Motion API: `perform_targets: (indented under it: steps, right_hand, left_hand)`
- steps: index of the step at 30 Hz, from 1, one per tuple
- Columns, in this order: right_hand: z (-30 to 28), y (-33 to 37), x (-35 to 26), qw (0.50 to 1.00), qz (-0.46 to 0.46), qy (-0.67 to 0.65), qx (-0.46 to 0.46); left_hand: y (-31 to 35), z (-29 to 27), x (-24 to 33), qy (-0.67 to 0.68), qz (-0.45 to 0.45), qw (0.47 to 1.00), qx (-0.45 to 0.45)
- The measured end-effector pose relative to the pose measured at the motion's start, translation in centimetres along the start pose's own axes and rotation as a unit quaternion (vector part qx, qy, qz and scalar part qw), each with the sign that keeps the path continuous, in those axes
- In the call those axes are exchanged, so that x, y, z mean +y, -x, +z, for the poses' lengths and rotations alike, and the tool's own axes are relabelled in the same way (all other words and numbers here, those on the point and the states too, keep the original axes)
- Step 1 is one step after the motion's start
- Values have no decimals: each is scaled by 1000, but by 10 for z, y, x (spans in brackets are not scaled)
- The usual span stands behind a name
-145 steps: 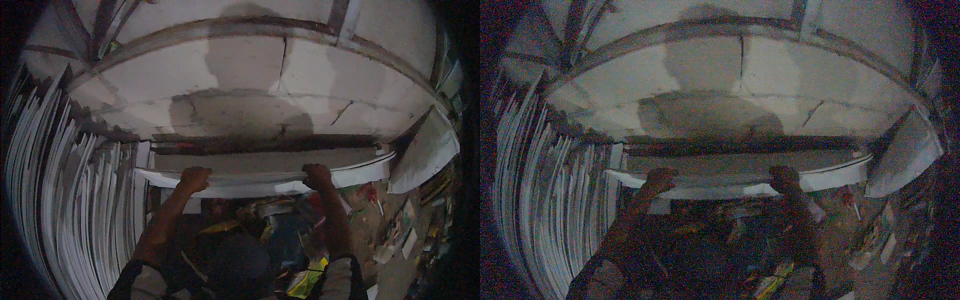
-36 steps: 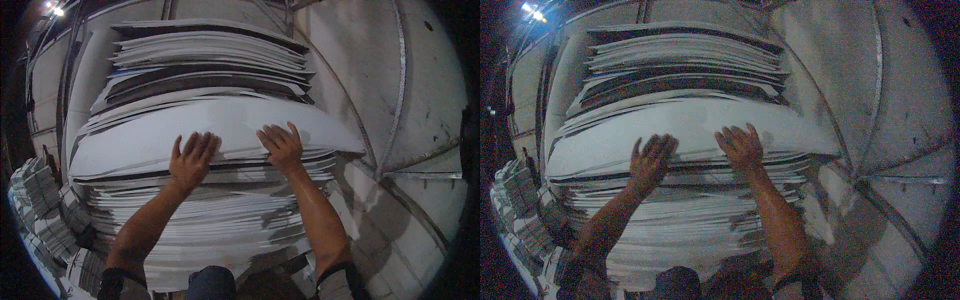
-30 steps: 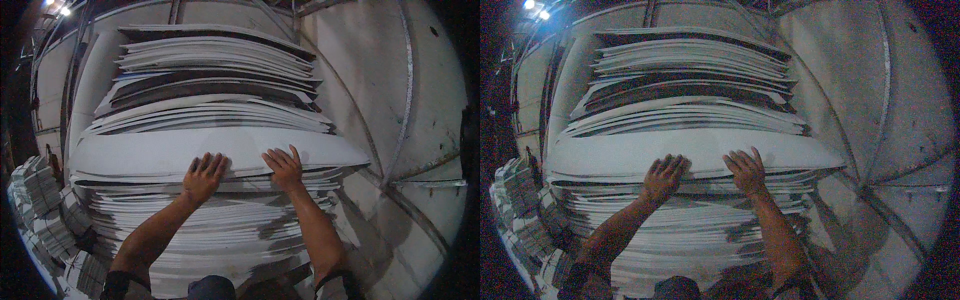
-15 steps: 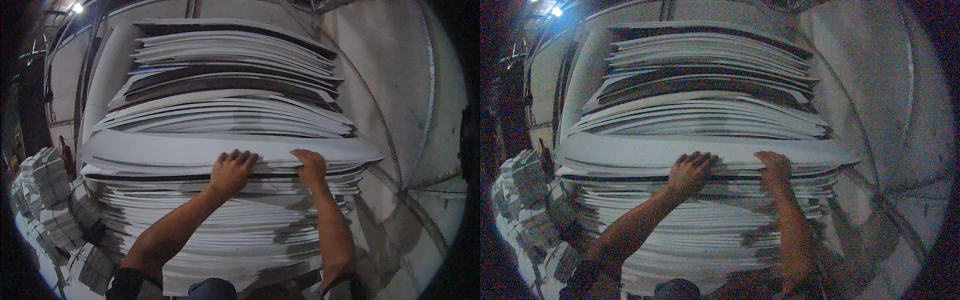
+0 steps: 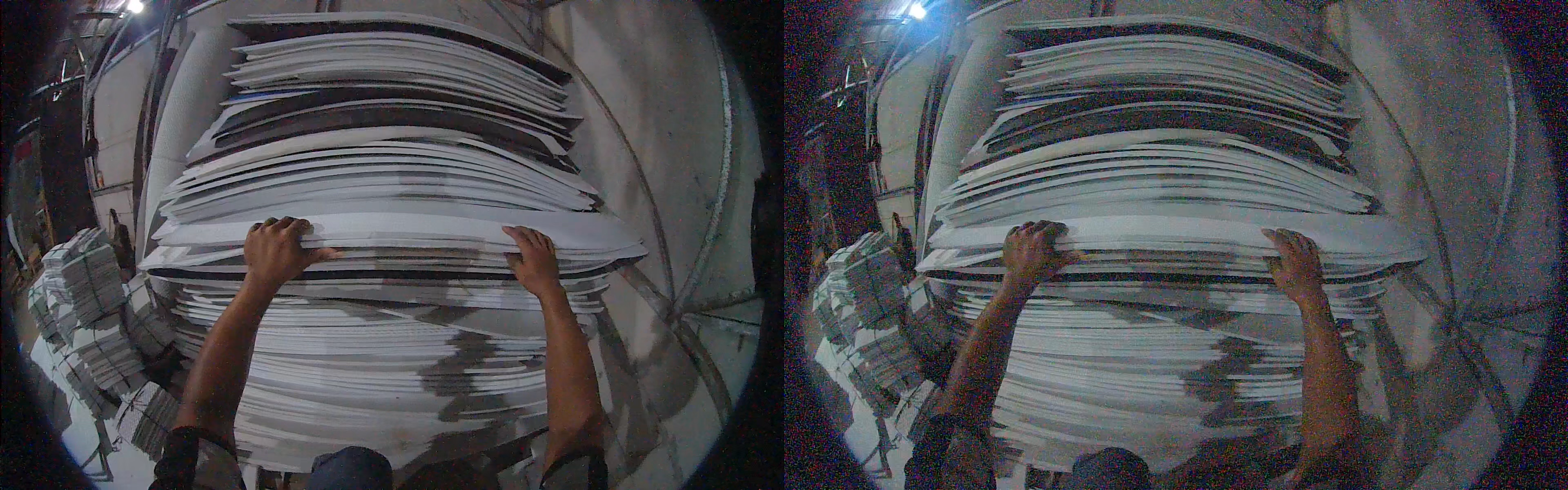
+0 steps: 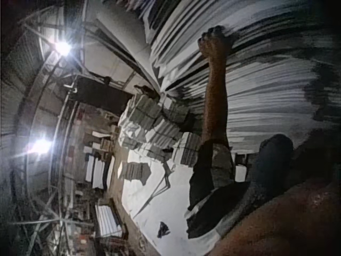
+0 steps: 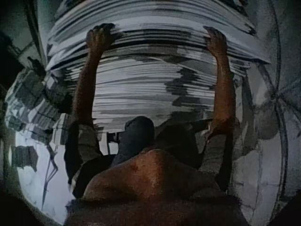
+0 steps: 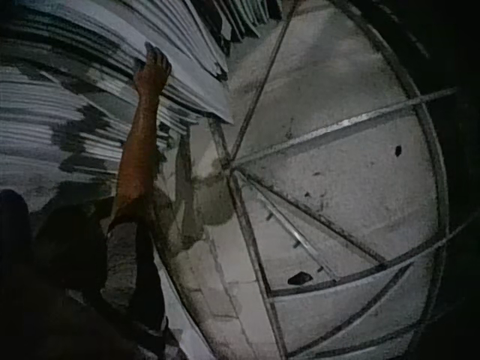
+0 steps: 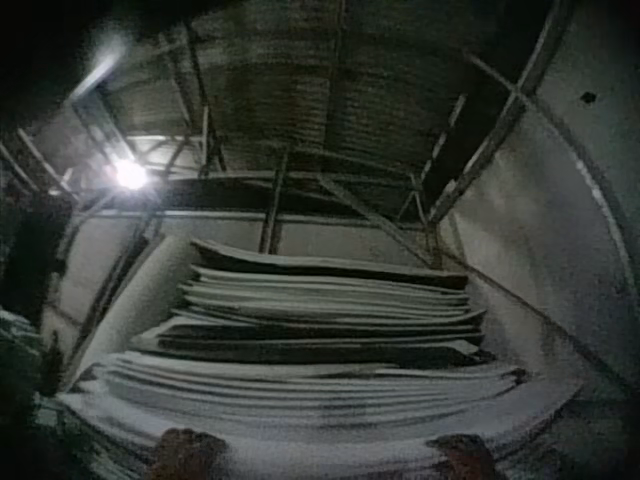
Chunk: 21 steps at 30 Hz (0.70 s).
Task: The person repeatedly picks up white rectangular boards from a large pile and places them onto a separate stack against a wall. The task involves lifting the boards by hand and aligning them in a new pile.
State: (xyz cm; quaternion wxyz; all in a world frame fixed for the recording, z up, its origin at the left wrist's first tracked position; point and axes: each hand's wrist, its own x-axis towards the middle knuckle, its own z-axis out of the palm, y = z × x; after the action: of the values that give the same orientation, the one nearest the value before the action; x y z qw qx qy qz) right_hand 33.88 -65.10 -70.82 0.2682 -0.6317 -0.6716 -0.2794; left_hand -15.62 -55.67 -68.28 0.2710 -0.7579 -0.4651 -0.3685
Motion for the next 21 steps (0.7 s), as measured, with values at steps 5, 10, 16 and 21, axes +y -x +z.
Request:
perform_targets:
  steps: [5, 10, 16, 21]
  right_hand:
    - [11, 9, -21, 995, -3, 67, 76]
    - [19, 13, -25, 994, 39, 83, 58]
    - [20, 15, -32, 995, 60, 64, 43]
    - [14, 17, -41, 991, 102, 84, 35]
  left_hand:
    - [14, 13, 2, 34, 53, 996, 62]
    - [9, 6, 4, 50, 38, 998, 7]
    - [7, 8, 13, 79, 23, 996, -21]
    - [6, 5, 14, 80, 0, 995, -68]
